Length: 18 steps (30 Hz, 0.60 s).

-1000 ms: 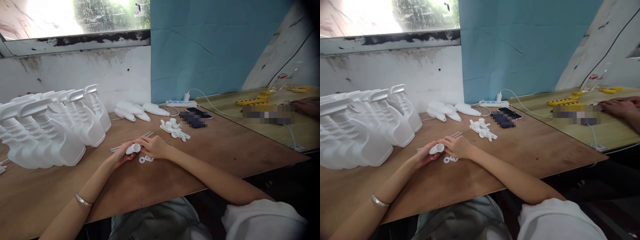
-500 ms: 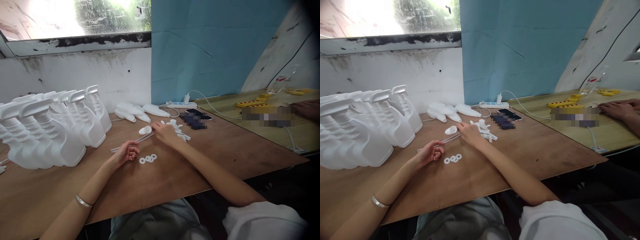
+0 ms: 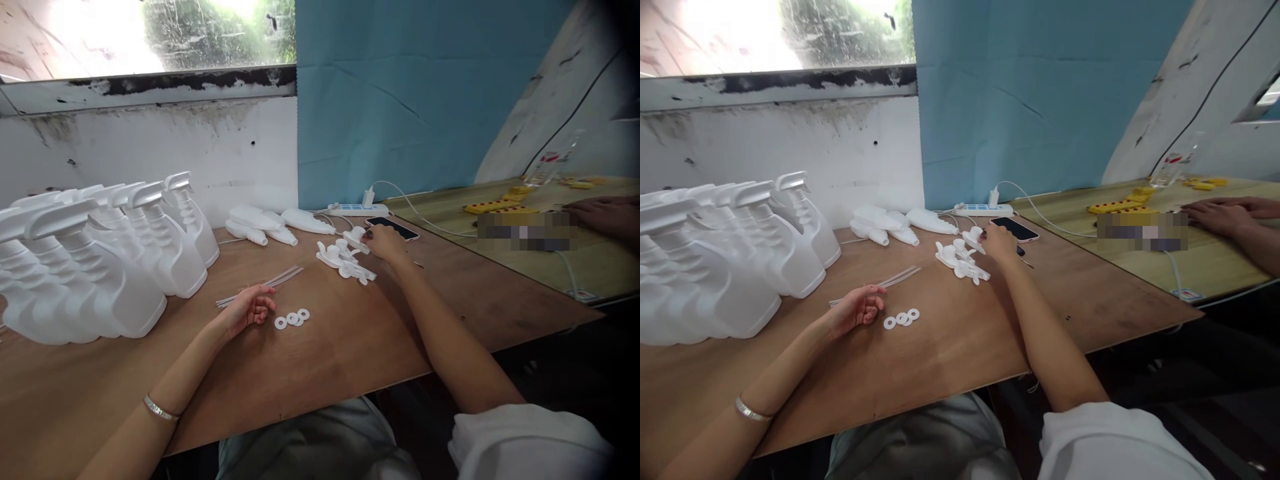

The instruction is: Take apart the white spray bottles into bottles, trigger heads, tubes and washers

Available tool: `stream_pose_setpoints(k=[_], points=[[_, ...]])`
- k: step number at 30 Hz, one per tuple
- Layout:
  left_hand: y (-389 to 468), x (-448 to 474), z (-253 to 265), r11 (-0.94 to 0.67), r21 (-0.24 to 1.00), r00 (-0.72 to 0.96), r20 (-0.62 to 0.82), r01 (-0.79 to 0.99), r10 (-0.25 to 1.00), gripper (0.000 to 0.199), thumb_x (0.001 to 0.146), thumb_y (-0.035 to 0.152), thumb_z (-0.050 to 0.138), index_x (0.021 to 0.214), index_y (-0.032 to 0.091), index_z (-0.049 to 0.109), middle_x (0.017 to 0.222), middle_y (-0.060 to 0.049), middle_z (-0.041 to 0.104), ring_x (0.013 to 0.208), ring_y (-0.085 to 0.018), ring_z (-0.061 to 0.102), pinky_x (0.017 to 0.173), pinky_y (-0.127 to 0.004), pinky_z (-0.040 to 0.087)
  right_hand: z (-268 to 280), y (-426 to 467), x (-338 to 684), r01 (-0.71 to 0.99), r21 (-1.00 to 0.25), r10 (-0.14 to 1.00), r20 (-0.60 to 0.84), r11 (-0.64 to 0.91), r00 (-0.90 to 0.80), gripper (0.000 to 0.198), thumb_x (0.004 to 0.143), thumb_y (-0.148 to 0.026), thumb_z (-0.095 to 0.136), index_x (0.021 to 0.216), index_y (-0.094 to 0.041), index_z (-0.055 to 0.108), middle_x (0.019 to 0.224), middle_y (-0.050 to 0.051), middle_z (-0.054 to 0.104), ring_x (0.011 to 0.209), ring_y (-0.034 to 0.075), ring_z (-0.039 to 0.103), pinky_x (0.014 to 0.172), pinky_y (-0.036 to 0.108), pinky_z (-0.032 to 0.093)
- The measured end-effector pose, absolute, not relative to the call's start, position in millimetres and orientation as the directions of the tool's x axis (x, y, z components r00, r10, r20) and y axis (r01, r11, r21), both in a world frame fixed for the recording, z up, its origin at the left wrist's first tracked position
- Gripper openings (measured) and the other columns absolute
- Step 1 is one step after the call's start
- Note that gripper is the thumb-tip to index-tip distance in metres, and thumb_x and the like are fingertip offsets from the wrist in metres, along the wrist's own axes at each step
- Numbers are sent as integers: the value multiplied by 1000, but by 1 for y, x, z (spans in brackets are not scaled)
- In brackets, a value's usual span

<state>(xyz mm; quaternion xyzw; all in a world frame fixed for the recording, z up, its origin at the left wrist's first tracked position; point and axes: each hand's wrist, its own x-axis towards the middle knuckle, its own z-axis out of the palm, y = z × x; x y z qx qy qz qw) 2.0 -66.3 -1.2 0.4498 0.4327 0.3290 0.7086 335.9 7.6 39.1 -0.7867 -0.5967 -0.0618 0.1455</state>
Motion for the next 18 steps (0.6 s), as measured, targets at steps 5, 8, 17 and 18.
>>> stream_pose_setpoints(k=[5, 8, 17, 18], points=[[-65, 1, -3, 364, 929, 419, -308, -61, 854, 25, 71, 32, 55, 89, 15, 52, 62, -2, 57, 40, -5, 42, 38, -15, 33, 34, 13, 335, 971, -140, 953, 206, -195, 221, 26, 72, -25, 52, 93, -14, 65, 95, 17, 64, 91, 29, 59, 67, 31, 41], [-63, 1, -5, 360, 931, 427, -304, -55, 852, 24, 71, 31, 55, 89, 15, 52, 63, -2, 58, 40, -5, 42, 38, -15, 33, 32, 16, 337, 976, -137, 966, 172, -170, 193, 25, 72, -24, 52, 91, -16, 65, 95, 15, 64, 90, 28, 59, 67, 30, 41], [-65, 2, -4, 345, 937, 441, -286, -58, 851, 19, 72, 27, 54, 87, 15, 52, 63, -1, 57, 42, -5, 44, 39, -15, 33, 36, 15, 334, 978, -131, 972, 148, -164, 182, 36, 81, -38, 40, 91, -13, 64, 95, 17, 64, 91, 29, 58, 70, 33, 41], [-66, 2, -3, 345, 937, 441, -286, -57, 851, 19, 72, 27, 55, 86, 15, 52, 63, -1, 57, 42, -5, 44, 39, -15, 33, 38, 14, 332, 977, -131, 970, 153, -168, 187, 38, 81, -40, 39, 91, -13, 64, 95, 17, 64, 91, 30, 58, 70, 33, 41]])
